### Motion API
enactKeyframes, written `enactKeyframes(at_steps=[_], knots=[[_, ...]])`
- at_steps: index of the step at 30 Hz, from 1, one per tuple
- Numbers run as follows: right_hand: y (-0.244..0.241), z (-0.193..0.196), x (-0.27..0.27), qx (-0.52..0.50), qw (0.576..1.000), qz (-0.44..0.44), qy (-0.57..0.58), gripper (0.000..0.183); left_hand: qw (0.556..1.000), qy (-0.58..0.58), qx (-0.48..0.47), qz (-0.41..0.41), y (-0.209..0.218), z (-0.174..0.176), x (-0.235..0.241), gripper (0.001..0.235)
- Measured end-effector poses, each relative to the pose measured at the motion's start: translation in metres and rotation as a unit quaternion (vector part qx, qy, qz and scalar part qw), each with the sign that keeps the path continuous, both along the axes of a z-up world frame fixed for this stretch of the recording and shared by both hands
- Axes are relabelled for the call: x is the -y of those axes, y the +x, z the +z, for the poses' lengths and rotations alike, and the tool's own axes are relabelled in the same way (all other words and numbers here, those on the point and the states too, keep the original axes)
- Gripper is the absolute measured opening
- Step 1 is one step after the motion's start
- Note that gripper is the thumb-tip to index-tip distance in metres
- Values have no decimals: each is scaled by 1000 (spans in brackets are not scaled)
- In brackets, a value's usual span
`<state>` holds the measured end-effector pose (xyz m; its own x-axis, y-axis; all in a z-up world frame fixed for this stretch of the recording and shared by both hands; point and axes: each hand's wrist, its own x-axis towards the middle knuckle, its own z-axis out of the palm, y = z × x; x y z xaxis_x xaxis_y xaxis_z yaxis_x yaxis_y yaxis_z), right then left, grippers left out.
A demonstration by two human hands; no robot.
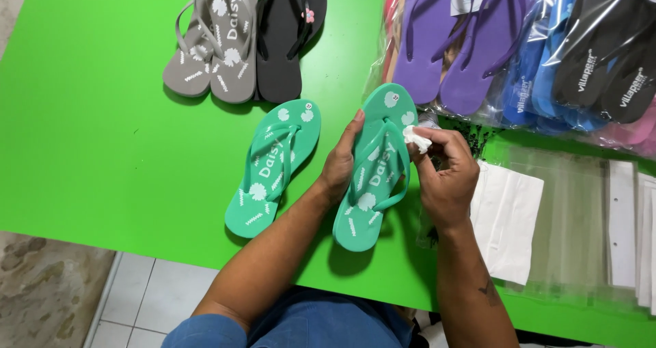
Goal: Trimming excess material and cleaning flip-flops as part of the manufacturing finishing process.
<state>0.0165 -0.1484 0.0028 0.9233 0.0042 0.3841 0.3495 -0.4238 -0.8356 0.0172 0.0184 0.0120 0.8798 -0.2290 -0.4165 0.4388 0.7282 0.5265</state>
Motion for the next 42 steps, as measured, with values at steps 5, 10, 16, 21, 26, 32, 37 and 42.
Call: enactKeyframes(at_steps=[5, 10, 16, 21, 26, 32, 37, 42], knots=[[-3, 0, -1, 71, 995, -32, -62, 27, 999, -35, 29, -8, -1, -5, 0, 46], [-20, 1, -15, 153, 976, 48, -150, 26, 998, -55, 36, 25, 13, -43, -1, 45], [-39, -9, -38, 151, 950, 105, -252, 26, 993, -60, 63, 81, 14, -39, -4, 46], [-68, -9, -36, 96, 964, 137, -204, 25, 989, -85, 69, 97, 13, -13, -12, 42], [-99, -12, -11, -11, 961, 163, -222, 26, 982, -169, 74, 32, 29, -65, -13, 78], [-116, -14, 5, -47, 985, 94, -133, 20, 973, 197, 28, 116, 27, -66, -8, 81], [-129, -36, 6, -3, 992, 58, -111, 20, 955, 269, 77, 94, 19, -64, -3, 70], [-135, -58, 4, 51, 988, 99, -104, 22, 888, 400, 212, 82, 4, -54, 1, 41]])
